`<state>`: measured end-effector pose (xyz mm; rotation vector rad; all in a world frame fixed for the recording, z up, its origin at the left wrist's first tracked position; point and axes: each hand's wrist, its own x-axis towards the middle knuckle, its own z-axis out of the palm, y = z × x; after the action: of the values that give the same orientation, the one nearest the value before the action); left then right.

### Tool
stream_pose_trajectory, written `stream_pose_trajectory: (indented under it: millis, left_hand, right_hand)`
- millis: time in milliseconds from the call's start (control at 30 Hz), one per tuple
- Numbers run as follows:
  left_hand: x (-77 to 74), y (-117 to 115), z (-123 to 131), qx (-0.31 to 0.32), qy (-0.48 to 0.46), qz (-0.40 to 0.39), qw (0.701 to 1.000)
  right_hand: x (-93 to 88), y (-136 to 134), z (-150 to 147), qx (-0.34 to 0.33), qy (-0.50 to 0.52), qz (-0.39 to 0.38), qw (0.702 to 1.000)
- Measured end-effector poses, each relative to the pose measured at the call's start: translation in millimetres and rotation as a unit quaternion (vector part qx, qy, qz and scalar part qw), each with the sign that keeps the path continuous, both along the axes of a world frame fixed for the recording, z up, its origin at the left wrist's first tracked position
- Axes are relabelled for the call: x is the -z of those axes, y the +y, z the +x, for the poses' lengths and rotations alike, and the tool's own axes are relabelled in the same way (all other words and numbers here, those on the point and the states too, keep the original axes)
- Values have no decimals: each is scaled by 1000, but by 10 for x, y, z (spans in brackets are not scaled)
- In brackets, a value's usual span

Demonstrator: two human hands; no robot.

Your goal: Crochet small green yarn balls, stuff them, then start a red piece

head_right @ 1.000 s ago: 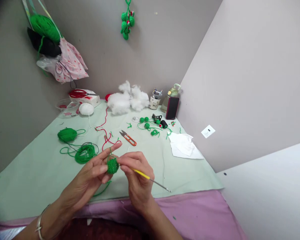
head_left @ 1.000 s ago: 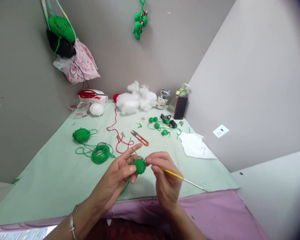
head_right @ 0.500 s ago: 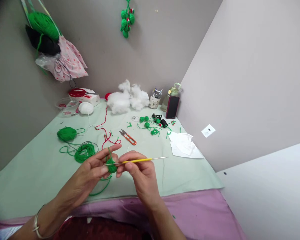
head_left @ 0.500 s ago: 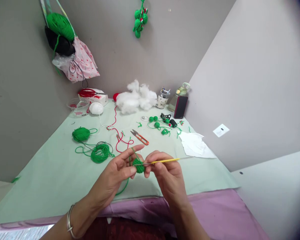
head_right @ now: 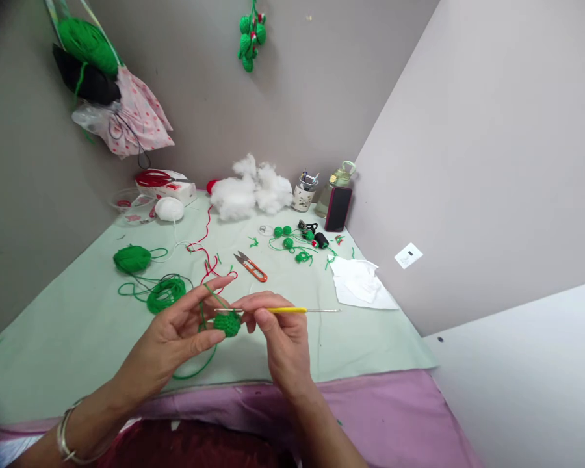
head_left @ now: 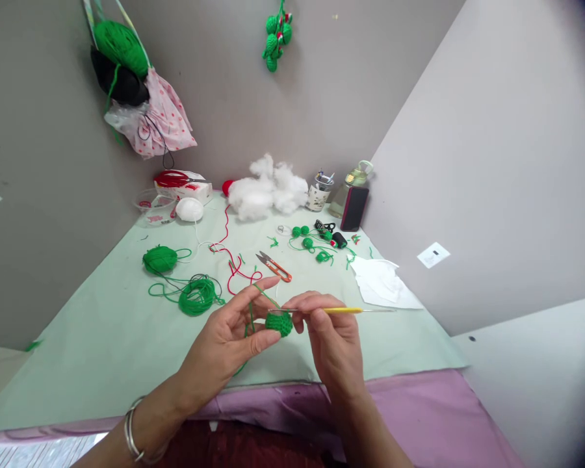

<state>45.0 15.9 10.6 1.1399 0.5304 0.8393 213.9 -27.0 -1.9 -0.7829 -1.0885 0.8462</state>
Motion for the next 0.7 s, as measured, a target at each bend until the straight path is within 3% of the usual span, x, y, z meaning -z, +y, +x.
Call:
stream_pose_trajectory:
  millis: [367,700]
  left_hand:
    - [-17,66,-69,-19,77,55,995]
    - [-66,59,-88,-37,136,109,984]
  right_hand:
    - [-55,-9,175,-65,-52,-7,997]
    - [-197,-59,233,-56,-203,34,977]
